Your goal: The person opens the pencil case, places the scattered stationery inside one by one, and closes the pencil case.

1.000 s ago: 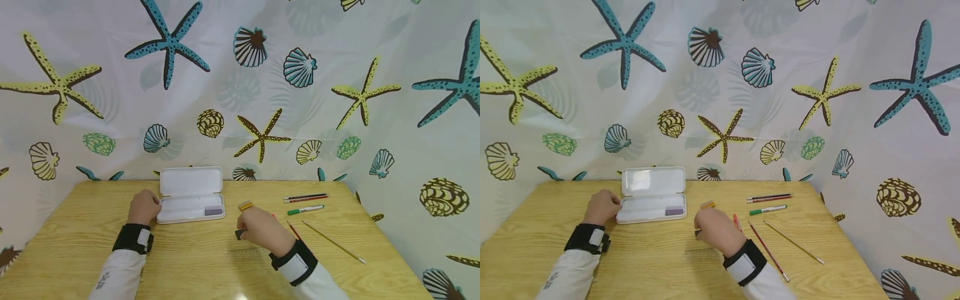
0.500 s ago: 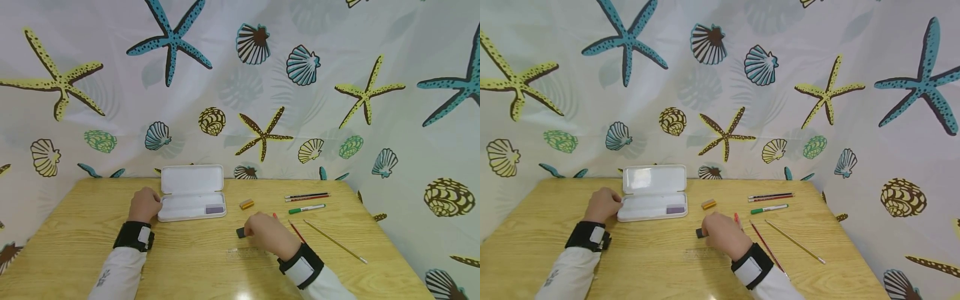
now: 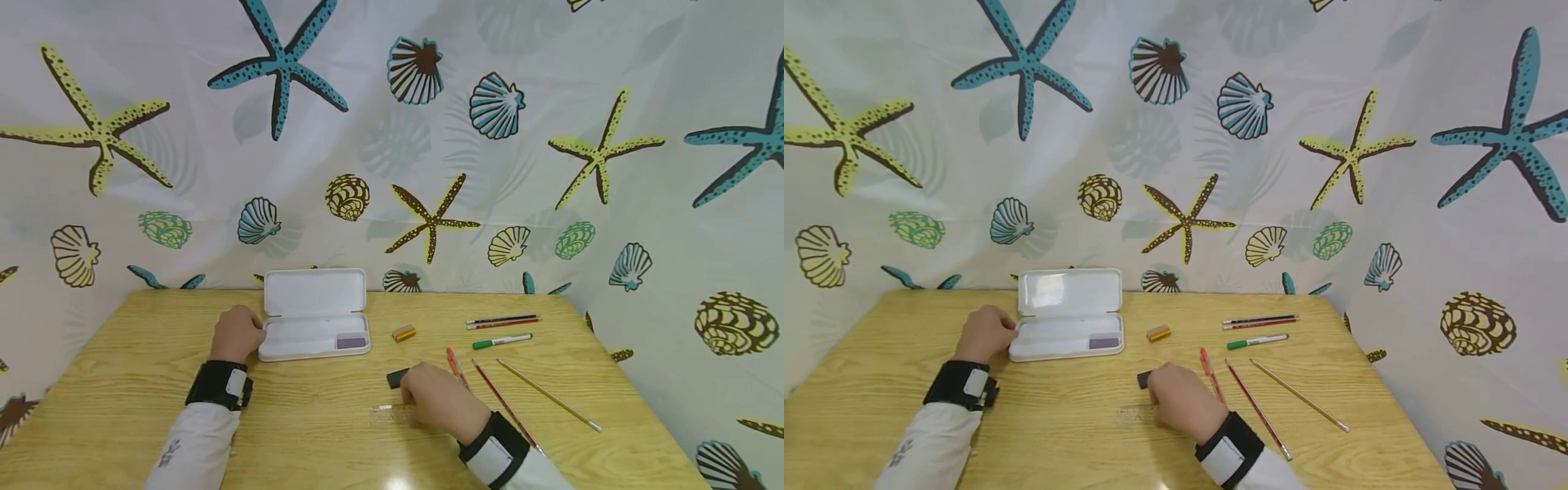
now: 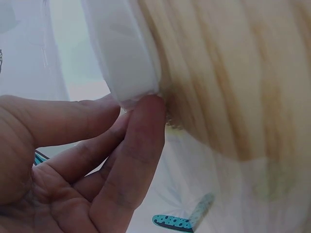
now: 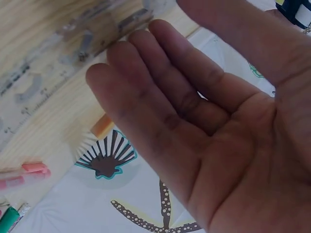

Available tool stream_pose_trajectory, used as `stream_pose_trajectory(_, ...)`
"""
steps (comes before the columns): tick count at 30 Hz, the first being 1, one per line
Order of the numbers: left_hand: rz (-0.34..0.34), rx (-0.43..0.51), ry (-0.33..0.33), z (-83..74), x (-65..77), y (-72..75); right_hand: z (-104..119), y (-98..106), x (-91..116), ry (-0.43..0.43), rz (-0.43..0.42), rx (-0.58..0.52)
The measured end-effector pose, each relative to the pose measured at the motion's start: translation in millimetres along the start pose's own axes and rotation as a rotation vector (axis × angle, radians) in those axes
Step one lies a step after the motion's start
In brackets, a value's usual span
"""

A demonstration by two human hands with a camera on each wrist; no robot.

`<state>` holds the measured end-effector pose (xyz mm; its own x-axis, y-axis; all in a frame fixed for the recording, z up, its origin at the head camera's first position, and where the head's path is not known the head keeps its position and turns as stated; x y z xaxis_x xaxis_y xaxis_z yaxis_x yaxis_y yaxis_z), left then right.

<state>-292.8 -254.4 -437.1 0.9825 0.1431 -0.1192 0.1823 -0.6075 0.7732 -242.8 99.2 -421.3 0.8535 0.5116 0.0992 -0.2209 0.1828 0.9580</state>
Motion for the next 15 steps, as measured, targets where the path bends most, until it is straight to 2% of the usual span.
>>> stream_pose_trajectory(15,0.003,-0.008,0.004,-1.7,1.4,1.8,-4.9,-3.6,-4.3,-0.040,0.054,-0.029)
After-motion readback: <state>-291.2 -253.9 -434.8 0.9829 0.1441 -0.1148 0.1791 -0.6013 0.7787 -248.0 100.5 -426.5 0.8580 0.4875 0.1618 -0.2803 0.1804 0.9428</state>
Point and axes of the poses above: each hand's wrist, its own x-axis away from the middle knuckle, its own y-axis out of the back of the hand, z = x × y, the point moved 1 cm from there along -x, towards the middle knuckle, and after that the axes turned 9 degrees about -y, right-handed, at the moved point
